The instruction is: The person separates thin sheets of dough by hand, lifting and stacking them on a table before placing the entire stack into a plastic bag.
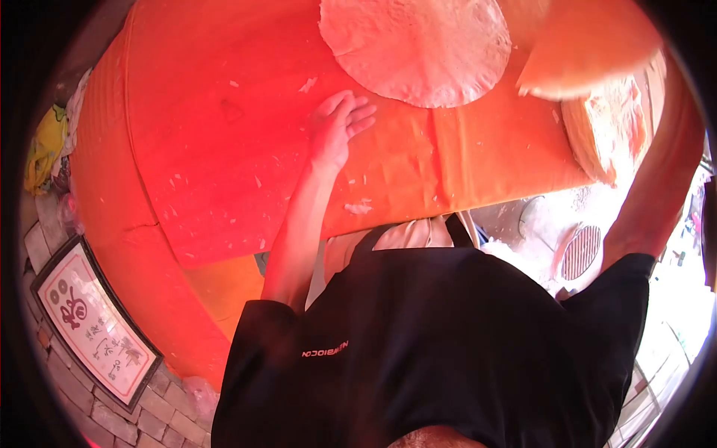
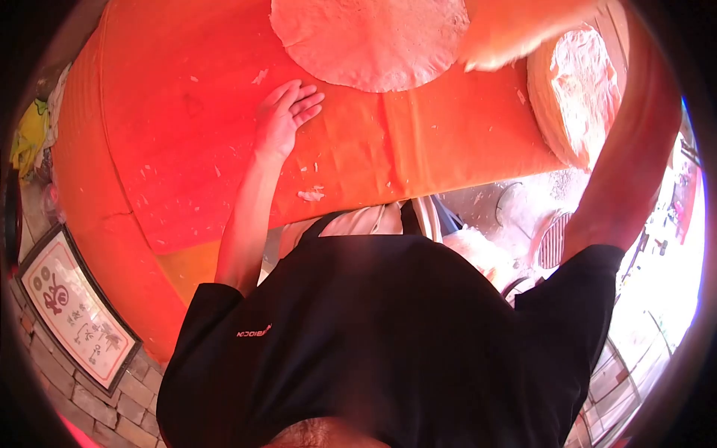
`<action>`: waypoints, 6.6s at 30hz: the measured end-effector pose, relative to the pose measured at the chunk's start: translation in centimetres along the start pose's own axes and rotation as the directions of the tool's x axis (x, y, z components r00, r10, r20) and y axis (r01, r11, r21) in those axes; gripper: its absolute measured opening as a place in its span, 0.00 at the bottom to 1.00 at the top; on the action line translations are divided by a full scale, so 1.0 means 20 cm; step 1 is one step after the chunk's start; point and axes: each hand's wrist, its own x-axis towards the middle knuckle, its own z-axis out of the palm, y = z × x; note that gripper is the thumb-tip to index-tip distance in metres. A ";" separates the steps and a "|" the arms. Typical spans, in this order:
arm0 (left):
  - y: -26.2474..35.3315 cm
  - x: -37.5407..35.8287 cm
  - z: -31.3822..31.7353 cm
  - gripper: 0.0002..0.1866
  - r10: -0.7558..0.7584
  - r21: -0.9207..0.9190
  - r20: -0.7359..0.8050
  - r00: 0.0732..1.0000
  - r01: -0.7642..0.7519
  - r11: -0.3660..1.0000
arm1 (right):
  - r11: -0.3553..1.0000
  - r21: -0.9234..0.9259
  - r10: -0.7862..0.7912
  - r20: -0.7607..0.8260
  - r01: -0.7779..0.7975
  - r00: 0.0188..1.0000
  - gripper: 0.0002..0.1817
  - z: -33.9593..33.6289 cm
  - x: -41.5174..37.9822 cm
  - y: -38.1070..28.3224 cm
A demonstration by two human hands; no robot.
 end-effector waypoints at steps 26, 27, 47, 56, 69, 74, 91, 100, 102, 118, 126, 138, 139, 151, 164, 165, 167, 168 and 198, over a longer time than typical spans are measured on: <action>0.01 0.16 0.26 0.08 -0.152 0.002 0.168 0.974 0.154 0.988 | 0.977 0.209 -0.029 0.306 -0.037 0.952 0.14 1.29 -0.95 -0.67; 0.00 0.17 0.24 0.08 -0.149 0.000 0.156 0.976 0.151 0.989 | 0.954 0.295 -0.026 0.255 -0.053 0.967 0.16 1.29 -0.98 -0.70; 0.00 -0.20 0.26 0.26 0.015 -0.248 0.176 0.984 0.029 0.968 | 0.982 0.183 -0.123 0.427 0.047 0.896 0.03 1.05 -1.05 -0.90; 0.01 -0.18 0.14 0.12 -0.113 -0.373 -0.116 0.987 0.063 0.926 | 0.983 0.183 0.001 0.170 -0.032 0.985 0.25 0.90 -1.35 -0.87; 0.29 0.02 -0.12 0.27 0.195 -0.365 0.056 0.979 -0.162 0.917 | 0.593 0.693 0.267 0.310 -0.410 0.912 0.11 0.46 -0.65 -0.72; 0.12 0.21 -0.59 0.22 -0.035 -0.844 0.339 0.940 0.320 0.431 | -0.172 0.729 0.577 0.620 -0.663 0.532 0.10 0.47 -0.72 -0.48; -0.01 -0.05 -0.12 0.19 0.408 0.172 0.023 0.913 -0.406 0.898 | -0.219 0.705 0.563 0.656 -0.675 0.503 0.18 0.99 -1.43 -0.24; -0.13 0.10 -0.30 0.22 0.334 0.219 -0.113 0.936 -0.304 0.927 | -0.418 0.460 0.569 0.805 -0.783 0.168 0.15 0.99 -1.60 -0.16; -0.13 0.12 -0.34 0.24 0.272 0.244 -0.061 0.960 -0.249 0.937 | -0.497 0.495 0.543 0.818 -0.713 0.189 0.13 1.11 -1.67 -0.09; 0.19 -0.23 1.07 0.24 0.276 0.233 0.203 0.940 -0.320 0.918 | 0.183 0.581 0.774 0.412 -0.793 0.481 0.21 -0.04 -1.40 0.55; -0.39 0.25 2.11 0.20 0.233 0.168 0.459 0.857 -0.341 0.925 | 0.176 0.804 0.831 0.188 -0.568 0.524 0.12 -0.47 -2.00 1.50; -0.77 0.43 2.19 0.17 0.194 0.300 0.397 0.897 -0.327 0.896 | -0.017 0.709 0.927 0.276 -0.705 0.255 0.10 -0.04 -2.43 1.88; -0.76 0.43 2.18 0.17 0.176 0.317 0.390 0.904 -0.311 0.896 | 0.004 0.768 0.903 0.273 -0.641 0.332 0.10 -0.01 -2.48 1.92; -0.40 0.34 2.36 0.31 0.443 0.795 0.566 0.695 -0.602 -0.071 | 0.566 -0.052 0.793 -0.236 -0.823 0.561 0.37 -0.34 -2.13 1.39; -0.75 0.93 2.84 0.32 0.004 -0.062 0.995 -0.099 -0.650 -0.757 | 0.738 -0.210 0.650 -0.032 -0.641 0.759 0.38 0.12 -2.24 1.06; -0.75 0.93 2.82 0.33 0.008 -0.053 0.996 -0.088 -0.667 -0.743 | 0.741 -0.195 0.648 -0.044 -0.643 0.760 0.38 0.12 -2.24 1.06; -0.74 0.94 2.81 0.33 0.038 -0.037 0.995 -0.092 -0.696 -0.717 | 0.755 -0.186 0.631 -0.054 -0.629 0.774 0.38 0.16 -2.25 1.06; -0.74 0.93 2.81 0.33 0.034 -0.031 0.996 -0.079 -0.700 -0.714 | 0.760 -0.183 0.625 -0.057 -0.624 0.778 0.38 0.14 -2.26 1.07; -0.73 0.86 2.83 0.32 -0.080 0.003 0.995 0.065 -0.791 -0.612 | 0.790 0.029 0.612 0.004 -0.612 0.791 0.39 0.01 -2.17 1.89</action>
